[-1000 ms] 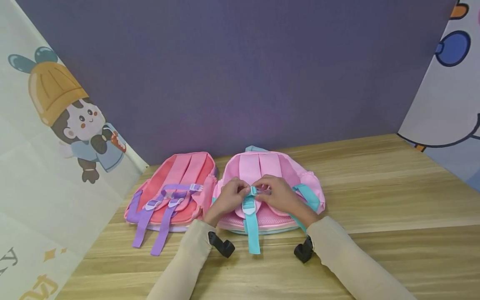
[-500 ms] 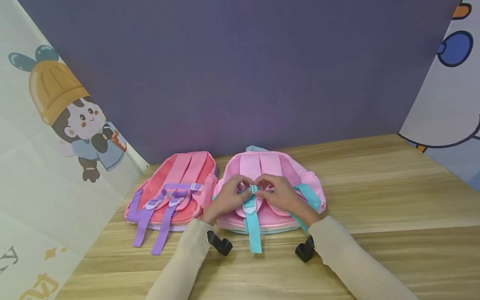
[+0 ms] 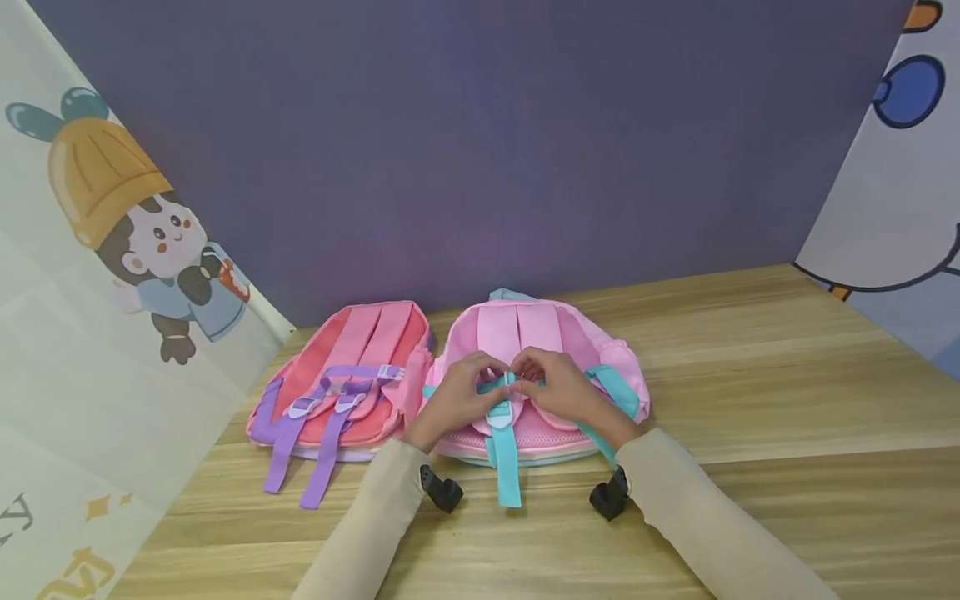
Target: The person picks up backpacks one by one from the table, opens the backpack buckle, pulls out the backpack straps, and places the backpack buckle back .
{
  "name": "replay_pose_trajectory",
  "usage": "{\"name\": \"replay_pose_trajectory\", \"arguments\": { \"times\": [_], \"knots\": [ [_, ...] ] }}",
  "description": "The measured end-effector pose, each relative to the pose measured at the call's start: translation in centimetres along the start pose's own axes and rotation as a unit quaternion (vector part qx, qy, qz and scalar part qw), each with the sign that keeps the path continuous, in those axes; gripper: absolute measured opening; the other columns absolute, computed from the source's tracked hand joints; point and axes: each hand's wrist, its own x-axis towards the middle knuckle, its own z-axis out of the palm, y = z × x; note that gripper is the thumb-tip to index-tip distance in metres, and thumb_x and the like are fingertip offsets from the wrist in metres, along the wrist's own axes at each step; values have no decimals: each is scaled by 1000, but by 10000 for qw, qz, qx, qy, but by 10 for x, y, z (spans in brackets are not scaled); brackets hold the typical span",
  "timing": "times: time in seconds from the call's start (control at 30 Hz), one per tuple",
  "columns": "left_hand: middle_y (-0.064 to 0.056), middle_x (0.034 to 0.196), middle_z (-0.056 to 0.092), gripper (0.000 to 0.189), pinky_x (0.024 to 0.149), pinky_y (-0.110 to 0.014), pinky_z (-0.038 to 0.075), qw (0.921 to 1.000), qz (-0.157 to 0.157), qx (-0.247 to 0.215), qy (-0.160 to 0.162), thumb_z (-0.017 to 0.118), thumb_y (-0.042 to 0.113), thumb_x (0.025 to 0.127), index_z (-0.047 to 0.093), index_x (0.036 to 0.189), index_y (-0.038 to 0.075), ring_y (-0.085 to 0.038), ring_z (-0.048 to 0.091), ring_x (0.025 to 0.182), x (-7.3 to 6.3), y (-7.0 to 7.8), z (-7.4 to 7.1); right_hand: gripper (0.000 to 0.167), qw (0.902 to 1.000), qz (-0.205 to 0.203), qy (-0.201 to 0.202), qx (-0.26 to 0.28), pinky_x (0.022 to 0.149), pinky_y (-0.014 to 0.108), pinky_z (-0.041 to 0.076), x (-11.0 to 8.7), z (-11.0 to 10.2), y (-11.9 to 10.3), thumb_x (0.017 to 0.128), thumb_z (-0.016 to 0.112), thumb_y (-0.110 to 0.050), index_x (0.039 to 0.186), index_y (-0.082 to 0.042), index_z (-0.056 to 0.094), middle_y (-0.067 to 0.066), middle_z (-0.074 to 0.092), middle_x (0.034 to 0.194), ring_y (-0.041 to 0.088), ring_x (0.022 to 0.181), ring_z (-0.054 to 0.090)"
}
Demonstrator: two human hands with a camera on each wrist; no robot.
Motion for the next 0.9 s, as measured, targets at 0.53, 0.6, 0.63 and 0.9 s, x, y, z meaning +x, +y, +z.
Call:
{"name": "replay_pose_trajectory", "arguments": {
  "times": [0.53,0.6,0.63,0.9],
  "knots": [
    [-2,85,65,18,77,-26,47,9926,738,923,281,73,19,83,71,97,7,-15,59,82,1,-2,8,17,9671,-951,-236,-2347,69,33,52,2,-9,-16,78,73,-19,86,-8,62,-1,63,80,12,72,59],
    [-1,84,65,18,77,-27,46,9911,783,1027,323,73,20,83,71,96,8,-15,58,82,0,-2,8,16,9690,-895,-214,-2294,68,32,51,2,-8,-15,76,72,-17,85,-9,62,-2,62,79,10,70,56],
    [-1,83,65,18,77,-27,46,9906,783,1071,335,73,20,82,71,96,8,-15,58,81,0,-1,8,15,9703,-870,-194,-2250,68,31,50,2,-8,-14,76,72,-17,85,-9,62,-3,61,79,10,69,55],
    [2,82,66,18,73,-30,46,9899,477,1297,331,74,23,80,74,94,12,-13,60,79,0,3,6,12,9854,-696,-43,-1553,66,27,47,2,-4,-6,77,69,-11,84,-9,59,-3,59,77,8,68,50]
  ]
}}
